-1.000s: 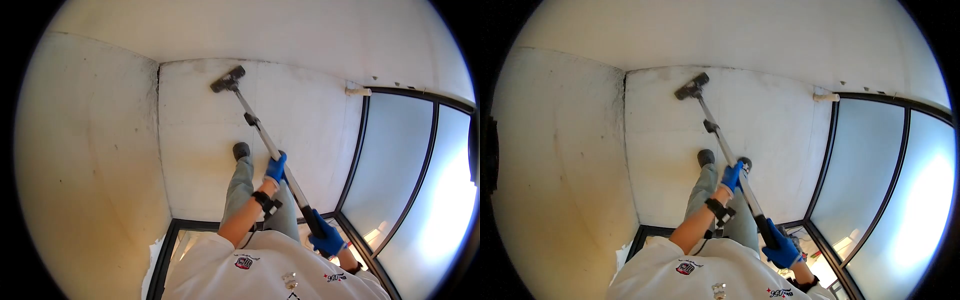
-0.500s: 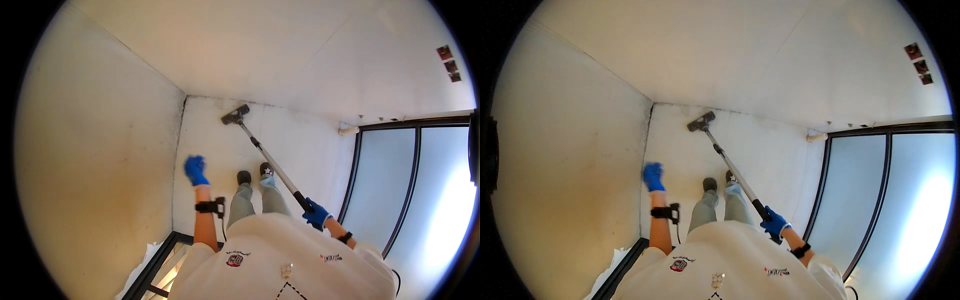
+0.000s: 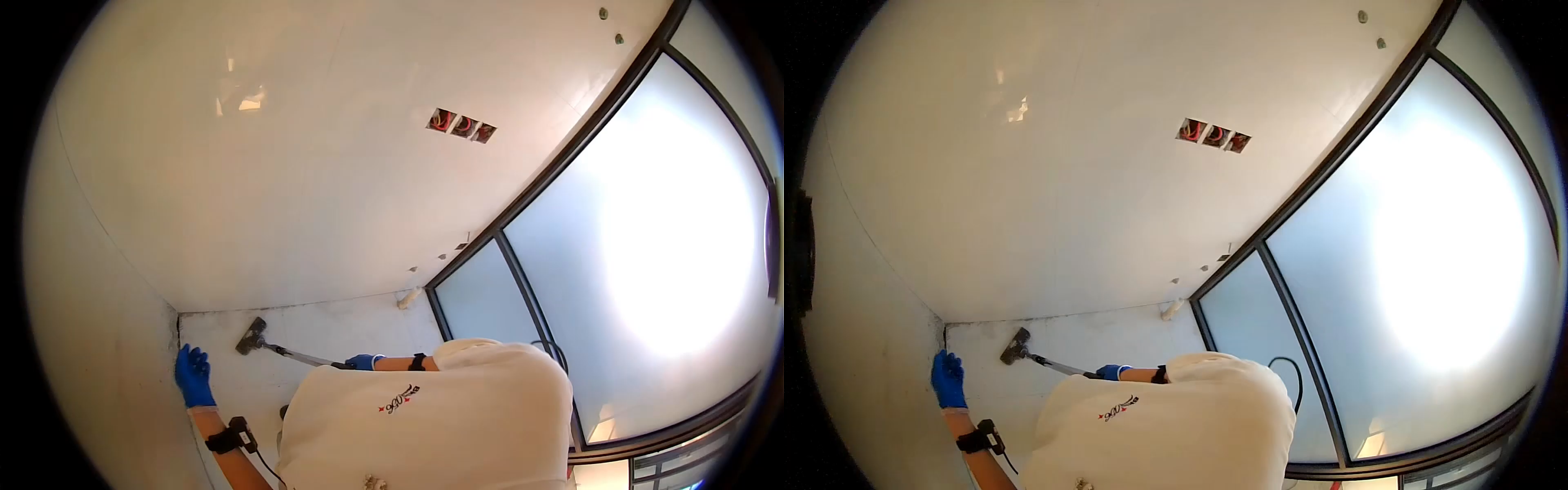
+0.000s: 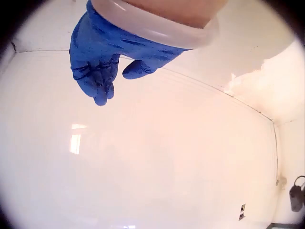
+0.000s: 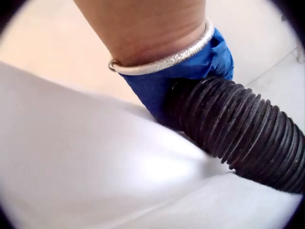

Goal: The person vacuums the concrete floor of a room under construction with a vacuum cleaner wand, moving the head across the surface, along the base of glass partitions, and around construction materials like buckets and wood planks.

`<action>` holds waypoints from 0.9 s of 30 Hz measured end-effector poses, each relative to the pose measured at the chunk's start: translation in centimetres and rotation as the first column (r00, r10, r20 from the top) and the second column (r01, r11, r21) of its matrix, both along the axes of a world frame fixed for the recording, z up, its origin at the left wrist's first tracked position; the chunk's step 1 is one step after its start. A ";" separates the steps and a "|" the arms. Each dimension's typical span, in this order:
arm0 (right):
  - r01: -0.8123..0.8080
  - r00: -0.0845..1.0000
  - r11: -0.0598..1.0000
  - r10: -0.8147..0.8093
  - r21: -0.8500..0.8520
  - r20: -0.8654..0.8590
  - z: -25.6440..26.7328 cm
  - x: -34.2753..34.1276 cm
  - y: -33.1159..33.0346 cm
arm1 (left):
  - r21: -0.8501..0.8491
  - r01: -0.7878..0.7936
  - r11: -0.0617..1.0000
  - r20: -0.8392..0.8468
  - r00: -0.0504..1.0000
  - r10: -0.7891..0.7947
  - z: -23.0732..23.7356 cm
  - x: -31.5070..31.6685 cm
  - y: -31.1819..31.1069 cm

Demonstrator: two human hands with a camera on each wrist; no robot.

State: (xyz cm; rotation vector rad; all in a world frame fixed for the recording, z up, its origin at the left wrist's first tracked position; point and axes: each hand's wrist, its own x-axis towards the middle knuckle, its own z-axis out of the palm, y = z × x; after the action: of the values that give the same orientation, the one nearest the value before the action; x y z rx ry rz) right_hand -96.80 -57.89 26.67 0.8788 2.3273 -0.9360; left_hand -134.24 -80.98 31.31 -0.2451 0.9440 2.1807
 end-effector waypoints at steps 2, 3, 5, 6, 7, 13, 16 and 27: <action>0.108 0.994 0.994 -0.109 -0.016 -0.024 0.1 -0.3 -0.4 | -0.127 0.098 0.987 0.058 0.994 -0.091 -0.1 2.7 0.2; 0.141 0.990 0.988 -0.143 -0.065 -0.018 -0.4 -1.7 -0.2 | -0.136 0.197 0.971 0.043 0.980 -0.193 -0.8 2.7 2.1; 0.181 0.983 0.974 -0.184 -0.134 -0.006 0.2 -3.4 -2.6 | -0.149 0.346 0.926 -0.029 0.935 -0.354 0.4 5.3 1.5; 0.305 0.951 0.947 -0.297 -0.101 0.089 2.1 -4.9 -3.7 | -0.140 0.413 0.900 -0.023 0.907 -0.420 -3.0 5.6 2.3; 0.311 0.949 0.909 -0.315 -0.277 0.034 -0.3 -4.0 -3.8 | -0.094 0.456 0.885 -0.018 0.888 -0.460 -4.4 6.6 2.1; 0.095 0.995 0.990 -0.090 -0.103 0.047 6.7 -4.3 -3.7 | -0.672 0.587 0.451 0.248 0.753 -0.610 -18.4 18.2 12.1; 0.173 0.985 0.975 -0.174 -0.141 0.007 2.9 -0.4 -4.3 | -0.534 0.617 0.578 0.459 0.786 -0.415 -27.5 24.8 15.6; 0.136 0.991 0.990 -0.136 0.036 -0.022 2.0 0.5 -5.6 | -0.187 0.217 0.958 0.766 0.643 0.003 -25.1 23.8 16.0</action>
State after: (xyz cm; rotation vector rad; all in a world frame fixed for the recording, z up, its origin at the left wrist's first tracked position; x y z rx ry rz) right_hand -96.34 -63.49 28.70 1.0593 2.3319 -0.9631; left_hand -110.43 -65.01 6.17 -1.1195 0.7035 1.5598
